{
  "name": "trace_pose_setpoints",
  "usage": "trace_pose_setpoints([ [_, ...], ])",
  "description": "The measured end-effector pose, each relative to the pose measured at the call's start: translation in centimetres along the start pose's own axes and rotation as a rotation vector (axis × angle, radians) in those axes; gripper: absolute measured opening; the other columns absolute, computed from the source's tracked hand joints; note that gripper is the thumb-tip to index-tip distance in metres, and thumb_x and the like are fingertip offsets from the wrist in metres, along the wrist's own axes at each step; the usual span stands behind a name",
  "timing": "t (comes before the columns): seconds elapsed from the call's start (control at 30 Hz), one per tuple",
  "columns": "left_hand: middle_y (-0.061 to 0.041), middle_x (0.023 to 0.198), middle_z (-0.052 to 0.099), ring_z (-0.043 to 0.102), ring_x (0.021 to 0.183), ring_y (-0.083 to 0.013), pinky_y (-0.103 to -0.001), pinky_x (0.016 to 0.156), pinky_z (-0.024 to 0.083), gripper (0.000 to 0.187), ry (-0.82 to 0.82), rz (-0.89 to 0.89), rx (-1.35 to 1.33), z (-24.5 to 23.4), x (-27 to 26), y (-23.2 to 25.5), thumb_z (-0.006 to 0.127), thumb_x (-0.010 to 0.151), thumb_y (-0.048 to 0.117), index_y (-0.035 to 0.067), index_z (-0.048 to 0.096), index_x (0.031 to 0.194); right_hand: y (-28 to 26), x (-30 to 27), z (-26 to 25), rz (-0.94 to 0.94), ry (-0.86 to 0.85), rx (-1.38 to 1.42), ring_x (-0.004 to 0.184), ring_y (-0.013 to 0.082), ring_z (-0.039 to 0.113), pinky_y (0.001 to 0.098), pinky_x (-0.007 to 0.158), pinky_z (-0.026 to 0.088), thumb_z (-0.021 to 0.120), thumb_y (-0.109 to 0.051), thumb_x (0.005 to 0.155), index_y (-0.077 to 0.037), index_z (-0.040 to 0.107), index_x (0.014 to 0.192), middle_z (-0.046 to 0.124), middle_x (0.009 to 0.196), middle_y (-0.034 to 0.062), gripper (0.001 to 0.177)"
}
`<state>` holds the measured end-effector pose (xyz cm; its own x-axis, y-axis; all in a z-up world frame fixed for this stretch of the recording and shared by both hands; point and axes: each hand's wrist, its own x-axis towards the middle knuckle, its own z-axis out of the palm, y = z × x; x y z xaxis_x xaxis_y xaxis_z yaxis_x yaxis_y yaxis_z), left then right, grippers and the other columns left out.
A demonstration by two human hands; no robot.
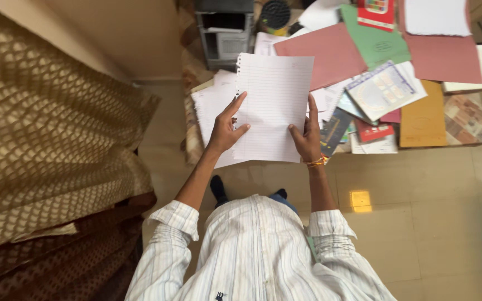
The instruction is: The person repeatedly picks up a stack of loose lined papers from a cluttered desk, flips through the pages, and places them back down. The action is repeated multiple times without a clear final arrangement or destination for the papers.
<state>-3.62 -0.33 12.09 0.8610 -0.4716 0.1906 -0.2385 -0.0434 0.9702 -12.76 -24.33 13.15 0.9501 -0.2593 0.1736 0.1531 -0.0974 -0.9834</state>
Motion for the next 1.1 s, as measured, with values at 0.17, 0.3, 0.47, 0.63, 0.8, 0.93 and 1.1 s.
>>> trace_pose_setpoints([
  [0.17, -0.016, 0.167, 0.041, 0.031, 0.158, -0.0262, -0.028, 0.121, 0.037, 0.090, -0.035, 0.165, 0.068, 7.7, 1.7, 2.2, 0.078, 0.084, -0.008, 0.012, 0.040, 0.163, -1.2, -1.8, -8.8, -0.252, 0.049, -0.145, 0.146, 0.0210, 0.044, 0.0313, 0.117, 0.039, 0.056, 0.018, 0.089, -0.006, 0.029, 0.164, 0.039, 0.165, 0.0151, 0.084],
  [0.3, -0.010, 0.167, 0.047, 0.043, 0.084, -0.0107, -0.022, 0.068, 0.040, 0.091, -0.067, -0.073, 0.027, 14.6, 3.5, 4.3, 0.078, 0.079, -0.004, 0.015, 0.039, 0.159, -1.2, -3.0, -17.0, -0.175, 0.071, -0.311, 0.107, 0.0087, 0.050, 0.0226, 0.090, 0.042, 0.060, 0.015, 0.093, -0.010, 0.050, 0.159, 0.062, 0.151, 0.0085, 0.072],
  [0.47, -0.011, 0.168, 0.040, 0.057, 0.127, -0.0112, -0.020, 0.079, 0.048, 0.092, -0.168, 0.029, 0.015, 22.9, 6.2, 6.8, 0.079, 0.080, -0.004, 0.015, 0.038, 0.159, -2.5, -4.8, -25.9, -0.113, 0.125, -0.331, 0.057, -0.0006, 0.030, 0.0170, 0.053, 0.033, 0.059, 0.011, 0.090, -0.014, 0.050, 0.155, 0.065, 0.147, 0.0002, 0.070],
  [0.63, -0.015, 0.169, 0.037, 0.050, 0.142, -0.0131, -0.021, 0.100, 0.053, 0.092, -0.318, 0.201, -0.107, 30.8, 8.4, 8.5, 0.078, 0.085, -0.007, 0.013, 0.036, 0.164, -3.1, -7.3, -33.5, -0.026, 0.257, -0.305, 0.061, 0.0008, 0.033, 0.0179, 0.056, 0.036, 0.061, 0.010, 0.090, -0.012, 0.050, 0.153, 0.059, 0.152, 0.0021, 0.067],
  [0.8, -0.007, 0.136, 0.060, 0.042, 0.068, -0.0058, -0.021, 0.056, 0.042, 0.086, -0.502, 0.005, -0.043, 38.3, 11.0, 8.9, 0.080, 0.078, -0.006, 0.014, 0.050, 0.156, -2.3, -9.1, -41.3, -0.126, 0.293, -0.146, 0.147, 0.0153, 0.048, 0.0291, 0.122, 0.040, 0.058, 0.014, 0.094, -0.002, 0.045, 0.158, 0.050, 0.162, 0.0114, 0.068],
  [0.93, -0.002, 0.115, 0.057, 0.041, 0.072, -0.0030, -0.020, 0.063, 0.042, 0.086, -0.559, 0.077, -0.131, 45.3, 13.6, 8.5, 0.081, 0.082, -0.005, 0.013, 0.049, 0.160, -1.8, -9.1, -47.9, -0.087, 0.344, -0.071, 0.148, 0.0192, 0.045, 0.0319, 0.122, 0.039, 0.057, 0.014, 0.091, -0.001, 0.040, 0.158, 0.045, 0.163, 0.0141, 0.071],
  [1.1, -0.010, 0.156, 0.053, 0.055, 0.098, -0.0005, -0.018, 0.077, 0.049, 0.086, -0.582, 0.143, -0.194, 55.0, 17.6, 8.6, 0.078, 0.083, -0.007, 0.010, 0.043, 0.160, -1.9, -8.1, -57.6, -0.104, 0.379, -0.085, 0.151, 0.0213, 0.040, 0.0336, 0.124, 0.033, 0.059, 0.014, 0.089, 0.001, 0.035, 0.159, 0.039, 0.166, 0.0159, 0.075],
])
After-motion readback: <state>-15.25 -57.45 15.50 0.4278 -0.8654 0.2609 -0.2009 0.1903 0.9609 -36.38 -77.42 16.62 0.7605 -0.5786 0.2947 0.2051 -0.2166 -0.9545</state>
